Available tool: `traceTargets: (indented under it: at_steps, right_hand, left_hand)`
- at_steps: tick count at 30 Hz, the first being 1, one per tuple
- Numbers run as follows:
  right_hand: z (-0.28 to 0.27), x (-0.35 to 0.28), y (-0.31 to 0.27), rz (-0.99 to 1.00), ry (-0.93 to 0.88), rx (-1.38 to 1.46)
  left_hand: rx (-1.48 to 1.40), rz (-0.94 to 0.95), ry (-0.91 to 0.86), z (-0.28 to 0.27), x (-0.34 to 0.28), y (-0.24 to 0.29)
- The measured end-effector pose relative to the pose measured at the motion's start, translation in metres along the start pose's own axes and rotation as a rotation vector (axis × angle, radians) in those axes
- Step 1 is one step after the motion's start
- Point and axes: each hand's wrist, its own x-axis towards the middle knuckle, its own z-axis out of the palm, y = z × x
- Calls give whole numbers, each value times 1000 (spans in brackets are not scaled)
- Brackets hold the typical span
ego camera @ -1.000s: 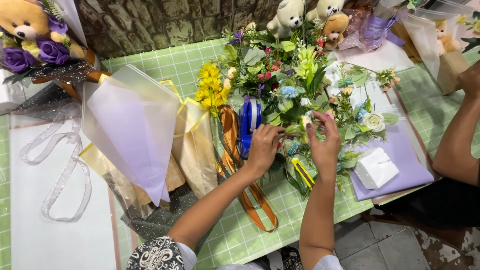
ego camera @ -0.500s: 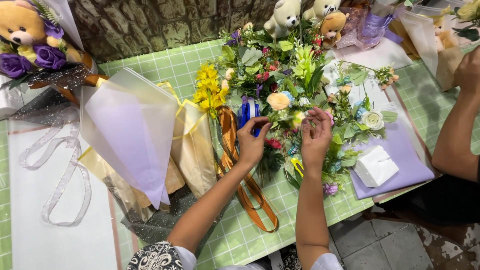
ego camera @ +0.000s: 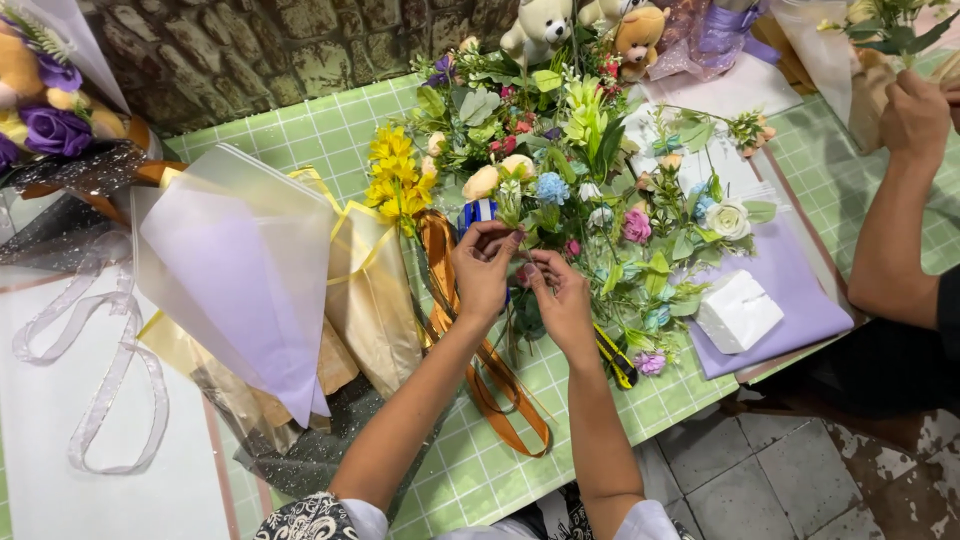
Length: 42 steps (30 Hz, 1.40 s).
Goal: The person arranges artificial flowers and a teddy bear into a bouquet. They handle various flowers, including yellow and white roses, and place them into a cardboard box with a teddy bear. The person then wraps the arrangement in translucent paper and secures it with tape.
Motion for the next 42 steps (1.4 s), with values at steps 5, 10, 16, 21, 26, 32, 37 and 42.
traceTargets:
  at_steps: [5, 10, 16, 21, 26, 32, 37, 42]
  right_hand:
    - [-58, -12, 11, 113, 212, -214]
    - [-128, -46, 76, 276, 522, -629]
    - [-130, -54, 113, 544, 397, -594]
    - [-116, -30, 120, 439, 436, -468]
    - [-92, -9, 63, 266, 428, -297]
    - [-85, 0, 56, 47, 219, -436]
    - [-113, 3, 53, 232, -208, -572]
    - [-142, 25, 48, 122, 238, -614]
  left_hand:
    - [77, -39, -83, 12, 4, 1]
    - [260, 14, -206, 34, 3, 1]
    - [471, -9, -261, 46, 7, -16]
    - [641, 7, -255, 49, -7, -13]
    - [850, 380, -259, 55, -27, -9]
    - [1044, 515, -481, 63, -33, -39]
    - [1278, 475, -638, 54, -29, -79]
    - [1244, 401, -758, 48, -25, -75]
